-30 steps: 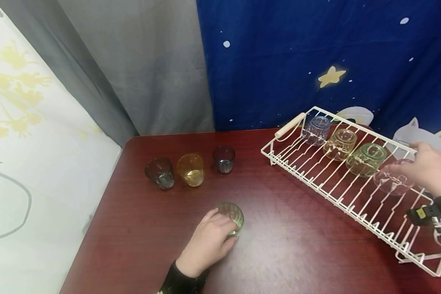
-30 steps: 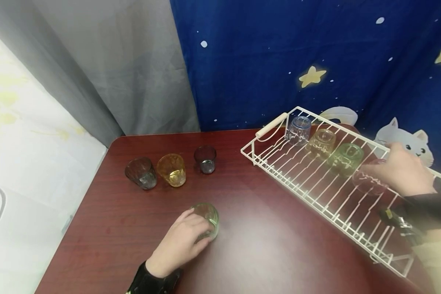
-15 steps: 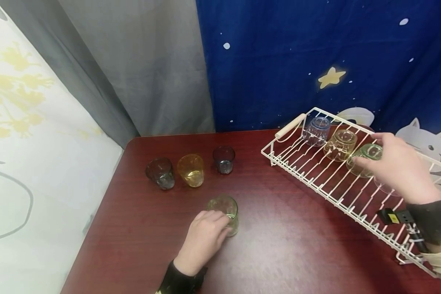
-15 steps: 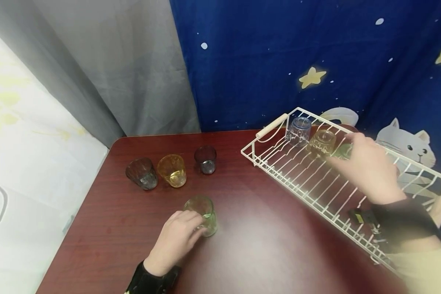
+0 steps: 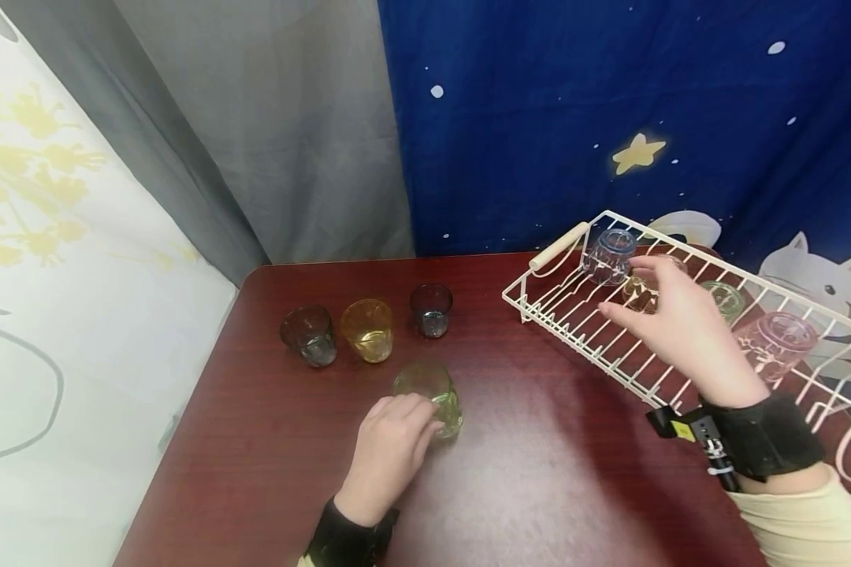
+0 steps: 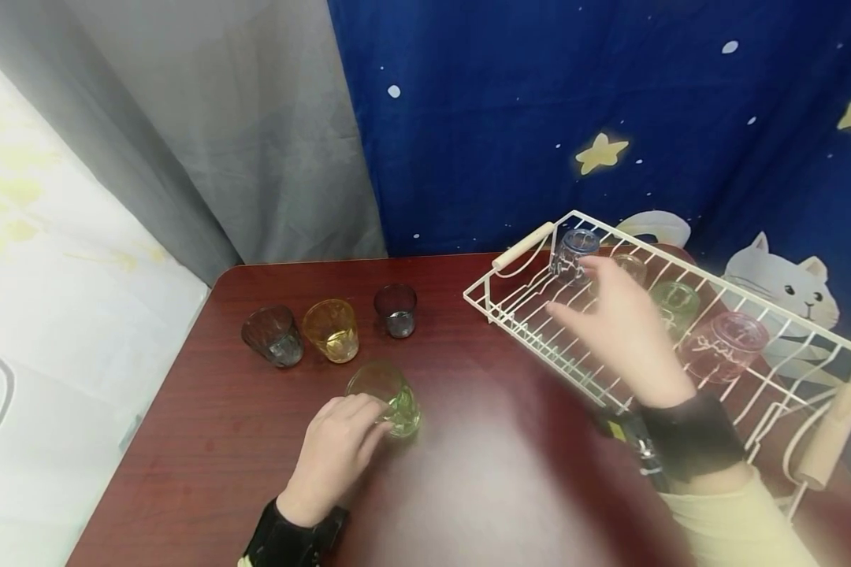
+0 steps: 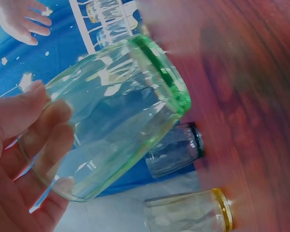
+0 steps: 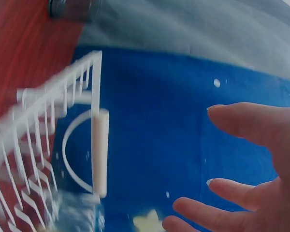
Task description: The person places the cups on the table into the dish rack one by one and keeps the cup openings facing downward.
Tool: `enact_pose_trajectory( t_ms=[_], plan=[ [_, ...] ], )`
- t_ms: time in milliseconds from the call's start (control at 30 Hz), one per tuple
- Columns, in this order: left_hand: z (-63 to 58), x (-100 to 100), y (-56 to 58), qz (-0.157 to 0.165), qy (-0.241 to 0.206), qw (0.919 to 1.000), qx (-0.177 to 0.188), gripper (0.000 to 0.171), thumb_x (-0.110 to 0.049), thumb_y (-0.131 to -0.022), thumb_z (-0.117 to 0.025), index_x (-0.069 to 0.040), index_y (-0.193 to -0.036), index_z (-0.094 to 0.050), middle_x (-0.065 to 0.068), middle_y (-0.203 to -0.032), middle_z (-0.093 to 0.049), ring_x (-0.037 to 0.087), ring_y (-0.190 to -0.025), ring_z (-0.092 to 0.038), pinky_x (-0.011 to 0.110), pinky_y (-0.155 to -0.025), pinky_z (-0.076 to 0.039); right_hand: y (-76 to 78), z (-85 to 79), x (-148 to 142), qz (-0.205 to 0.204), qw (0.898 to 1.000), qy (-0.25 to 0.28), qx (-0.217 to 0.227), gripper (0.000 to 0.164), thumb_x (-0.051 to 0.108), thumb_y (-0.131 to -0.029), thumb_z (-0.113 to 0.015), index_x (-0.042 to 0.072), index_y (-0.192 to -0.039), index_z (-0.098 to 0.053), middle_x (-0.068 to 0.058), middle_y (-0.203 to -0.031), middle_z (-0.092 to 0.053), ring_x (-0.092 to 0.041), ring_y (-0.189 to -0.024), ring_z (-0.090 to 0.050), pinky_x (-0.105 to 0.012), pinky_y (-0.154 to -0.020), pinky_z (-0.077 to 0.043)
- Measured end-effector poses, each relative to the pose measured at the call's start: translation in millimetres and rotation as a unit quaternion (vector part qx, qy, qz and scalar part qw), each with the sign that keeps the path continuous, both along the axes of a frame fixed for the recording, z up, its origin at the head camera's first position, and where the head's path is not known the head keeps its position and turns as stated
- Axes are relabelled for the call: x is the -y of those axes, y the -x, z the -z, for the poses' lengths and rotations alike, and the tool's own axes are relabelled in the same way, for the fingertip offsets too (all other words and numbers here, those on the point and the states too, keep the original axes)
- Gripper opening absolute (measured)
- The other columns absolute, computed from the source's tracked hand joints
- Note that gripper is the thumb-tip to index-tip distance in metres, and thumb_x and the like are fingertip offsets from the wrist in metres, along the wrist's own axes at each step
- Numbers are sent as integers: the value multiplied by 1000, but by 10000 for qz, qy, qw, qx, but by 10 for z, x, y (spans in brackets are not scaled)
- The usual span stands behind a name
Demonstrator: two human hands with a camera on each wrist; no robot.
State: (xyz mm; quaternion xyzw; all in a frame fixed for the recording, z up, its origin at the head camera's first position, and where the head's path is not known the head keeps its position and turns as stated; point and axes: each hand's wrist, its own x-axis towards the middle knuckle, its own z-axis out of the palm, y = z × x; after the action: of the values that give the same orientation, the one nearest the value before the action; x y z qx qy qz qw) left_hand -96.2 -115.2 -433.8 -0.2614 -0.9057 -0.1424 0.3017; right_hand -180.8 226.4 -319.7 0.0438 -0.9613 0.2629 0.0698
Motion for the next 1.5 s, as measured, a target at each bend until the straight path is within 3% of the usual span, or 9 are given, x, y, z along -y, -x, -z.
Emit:
enact_pose_trajectory(
  t_ms=[233, 467, 667, 900, 1000, 1133, 1233, 1433, 1500],
  plan=[
    [-91, -38, 60, -33, -591, 9979, -250, 17, -25, -80, -75, -14, -91, -67, -4, -86, -68, 13, -84, -66, 28, -82, -52, -87, 210, 344, -401, 9979, 510, -54, 74, 47, -88, -67, 6, -142, -39, -24, -137, -54, -43, -124, -50, -58, -96, -41],
    [-152, -77, 75, -251, -1308, 9910, -129, 19, -22, -81, -75, -12, -94, -65, -1, -90, -68, 15, -83, -67, 27, -74, -54, -99, 383, 643, -666, 9882, 1376, 119, 65, 47, -89, -65, 12, -140, -42, -18, -136, -58, -37, -122, -57, -54, -97, -47],
    [-198, -135, 81, -308, -1886, 9815, 124, 18, -18, -83, -75, -10, -94, -64, 0, -89, -64, 13, -87, -64, 24, -77, -53, -128, 523, 823, -1058, 9709, 2135, 233, 54, 35, -93, -64, 12, -138, -44, -14, -134, -60, -29, -123, -59, -40, -100, -50],
    [-249, -190, 102, -379, -2548, 9651, 476, 16, -18, -84, -74, -10, -94, -64, 0, -89, -65, 12, -88, -64, 26, -75, -54, -166, 682, 876, -1739, 9346, 3066, 486, 57, 17, -94, -62, 8, -144, -35, -15, -143, -51, -29, -129, -54, -18, -99, -47],
    [-253, -205, 115, -344, -2723, 9604, 480, 16, -19, -85, -73, -10, -94, -64, 1, -89, -64, 12, -87, -64, 27, -75, -53, -189, 731, 910, -1994, 9239, 3212, 588, 64, 14, -93, -64, 12, -148, -31, -15, -147, -47, -31, -130, -53, -28, -103, -48],
    [-256, -228, 128, -282, -2990, 9526, 490, 14, -18, -86, -72, -10, -94, -63, 2, -89, -64, 12, -88, -64, 27, -77, -53, -228, 765, 964, -2231, 9190, 3147, 820, 75, 16, -90, -67, 20, -152, -25, -15, -150, -43, -36, -128, -53, -57, -105, -44],
    [-252, -248, 138, -277, -3168, 9469, 477, 14, -17, -86, -71, -9, -95, -63, 2, -89, -65, 13, -88, -64, 27, -77, -52, -250, 779, 1007, -2362, 9154, 3111, 969, 81, 17, -88, -70, 21, -153, -22, -16, -151, -41, -37, -124, -56, -56, -103, -46],
    [-241, -296, 140, -221, -3480, 9356, 543, 14, -16, -86, -71, -7, -95, -62, 4, -88, -65, 13, -85, -62, 29, -72, -53, -288, 803, 1094, -2463, 9101, 3175, 1011, 84, 16, -87, -72, 19, -154, -21, -16, -150, -42, -33, -127, -55, -35, -99, -51],
    [-237, -313, 134, -191, -3585, 9314, 595, 14, -16, -87, -71, -7, -95, -62, 4, -89, -65, 13, -85, -62, 31, -71, -53, -299, 808, 1110, -2457, 9075, 3262, 987, 83, 15, -87, -71, 20, -154, -22, -16, -148, -45, -32, -129, -53, -34, -99, -51]
  ],
)
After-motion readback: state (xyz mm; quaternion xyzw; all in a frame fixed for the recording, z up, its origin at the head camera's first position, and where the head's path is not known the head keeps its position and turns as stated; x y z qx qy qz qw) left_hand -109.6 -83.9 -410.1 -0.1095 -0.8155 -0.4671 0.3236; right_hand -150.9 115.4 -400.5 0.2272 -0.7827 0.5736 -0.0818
